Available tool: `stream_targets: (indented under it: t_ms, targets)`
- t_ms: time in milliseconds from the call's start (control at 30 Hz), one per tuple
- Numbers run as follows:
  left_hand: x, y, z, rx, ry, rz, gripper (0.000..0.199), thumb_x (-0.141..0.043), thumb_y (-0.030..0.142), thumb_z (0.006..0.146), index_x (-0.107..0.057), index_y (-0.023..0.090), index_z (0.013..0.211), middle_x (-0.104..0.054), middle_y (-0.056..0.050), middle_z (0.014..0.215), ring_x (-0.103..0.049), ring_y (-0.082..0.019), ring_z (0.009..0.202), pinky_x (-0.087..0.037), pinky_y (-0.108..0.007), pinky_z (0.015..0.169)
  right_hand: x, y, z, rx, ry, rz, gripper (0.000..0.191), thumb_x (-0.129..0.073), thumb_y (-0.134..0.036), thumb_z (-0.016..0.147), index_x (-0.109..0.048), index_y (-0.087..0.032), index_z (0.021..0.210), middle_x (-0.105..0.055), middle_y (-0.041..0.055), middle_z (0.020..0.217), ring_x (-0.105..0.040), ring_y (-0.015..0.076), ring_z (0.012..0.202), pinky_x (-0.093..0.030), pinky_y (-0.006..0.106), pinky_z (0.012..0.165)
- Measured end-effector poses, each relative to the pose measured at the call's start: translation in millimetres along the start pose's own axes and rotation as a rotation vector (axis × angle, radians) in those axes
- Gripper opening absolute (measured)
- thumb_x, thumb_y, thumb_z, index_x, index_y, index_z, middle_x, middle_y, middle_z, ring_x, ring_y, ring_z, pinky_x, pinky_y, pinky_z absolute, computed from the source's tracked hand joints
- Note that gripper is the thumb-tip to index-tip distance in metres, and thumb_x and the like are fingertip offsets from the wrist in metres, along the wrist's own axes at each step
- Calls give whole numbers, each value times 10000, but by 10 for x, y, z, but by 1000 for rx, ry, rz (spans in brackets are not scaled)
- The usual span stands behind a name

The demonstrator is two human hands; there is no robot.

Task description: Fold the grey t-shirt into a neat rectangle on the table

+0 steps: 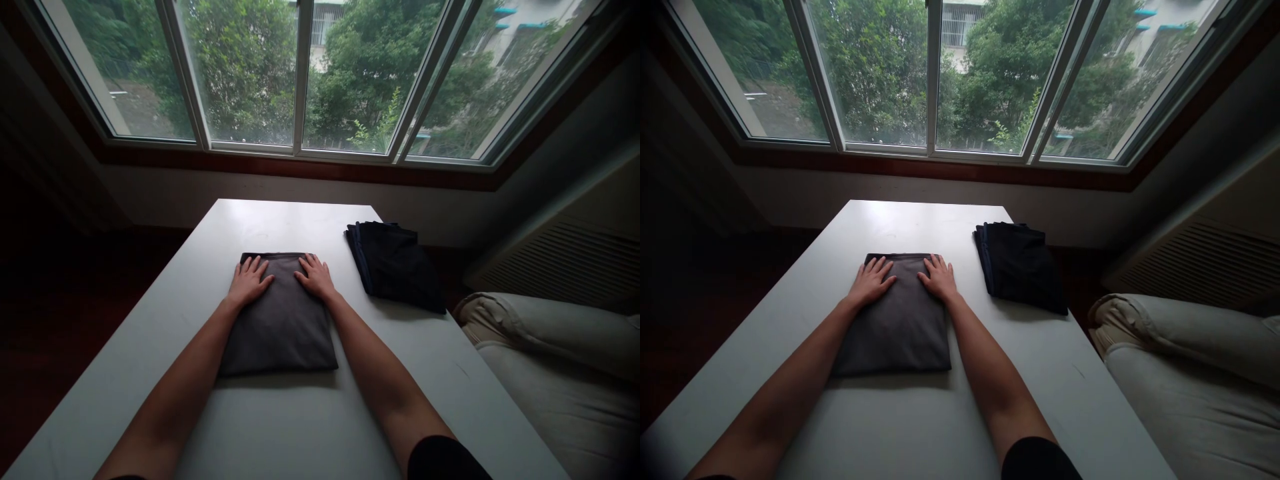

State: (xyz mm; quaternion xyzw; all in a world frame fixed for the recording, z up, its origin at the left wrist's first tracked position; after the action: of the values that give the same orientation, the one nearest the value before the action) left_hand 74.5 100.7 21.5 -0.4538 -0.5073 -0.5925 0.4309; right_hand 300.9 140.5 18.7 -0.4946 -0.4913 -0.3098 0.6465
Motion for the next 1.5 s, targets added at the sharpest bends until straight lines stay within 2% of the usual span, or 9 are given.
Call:
stream_targets:
  t_ms: [167,300,400,500,767,933,1067,1267,1500]
  targets:
    - [41,-402,5,162,13,-14,682,-319,651,1026,-347,344,1634,-143,-27,1751,-97,-371,1605,-165,-638,1249,60,-41,-9,2,14,-9,658,-452,-598,1039,-386,-279,1611,-177,64,1739,-83,276,1610,-111,533,1273]
    - [23,-439,13,160,6,-14,677,-321,627,1033,-335,329,1640,-127,-29,1753,-113,-363,1604,-166,-637,1252,135,-362,-92,135,34,-85,683,-474,-596,1033,-379,-254,1617,-168,100,1738,-61,289,1614,-44,546,1279]
    - [8,-440,19,158,6,-17,674,-323,620,1035,-331,327,1642,-123,-27,1754,-127,-361,1602,-170,-642,1251,26,-716,-220,316,-66,-114,716,-416,-629,1043,-312,-258,1647,-153,102,1739,-57,292,1615,0,559,1280]
    - [15,-444,21,150,20,-21,667,-326,615,1038,-335,329,1640,-126,-22,1753,-139,-357,1601,-170,-638,1252,-89,-873,-305,377,-142,-95,732,-325,-663,1053,-248,-271,1667,-133,91,1741,-71,287,1615,-18,556,1283]
    - [48,-439,23,169,-5,3,614,-232,574,1068,-344,360,1632,-146,5,1750,-173,-337,1596,-209,-615,1247,-96,-481,-174,188,-139,-124,803,-264,-740,1025,-217,-270,1674,-93,63,1747,-30,289,1618,-16,520,1289]
    - [217,-292,-43,177,-44,42,635,-370,608,1031,-434,321,1594,-208,-54,1738,-137,-368,1598,-203,-619,1243,-95,-438,-165,177,-99,-127,775,-255,-722,1034,-239,-277,1669,-115,54,1746,-51,279,1617,-40,510,1289]
    - [352,26,-191,132,-23,105,627,-414,615,1016,-520,286,1539,-349,-101,1684,-161,-386,1587,-169,-647,1240,-104,-436,-160,181,-71,-134,693,-257,-637,1068,-265,-279,1662,-136,49,1743,-73,271,1616,-64,512,1287]
    - [99,481,-476,45,-23,93,719,-359,634,1028,-384,232,1623,-291,-127,1705,-196,-360,1586,-162,-602,1259,-52,-412,-150,182,-13,-115,580,-312,-504,1089,-351,-300,1631,-219,24,1728,-152,252,1604,-122,495,1283]
    - [-18,419,-485,19,-7,84,719,-237,652,1045,-304,279,1657,-217,-57,1734,-137,-324,1605,-107,-576,1277,20,-413,-159,160,30,-83,542,-344,-467,1085,-429,-294,1592,-303,21,1701,-224,238,1583,-157,467,1280]
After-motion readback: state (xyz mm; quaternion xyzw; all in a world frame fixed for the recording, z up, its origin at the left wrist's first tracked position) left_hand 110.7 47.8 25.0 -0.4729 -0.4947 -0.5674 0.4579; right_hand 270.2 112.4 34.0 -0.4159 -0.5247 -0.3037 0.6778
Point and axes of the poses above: each hand's wrist, its own z-axis towards the middle knuckle, its own x-axis out of the back of the hand, y = z × x, the point moved 9 cm from there along z, towards the middle knuckle
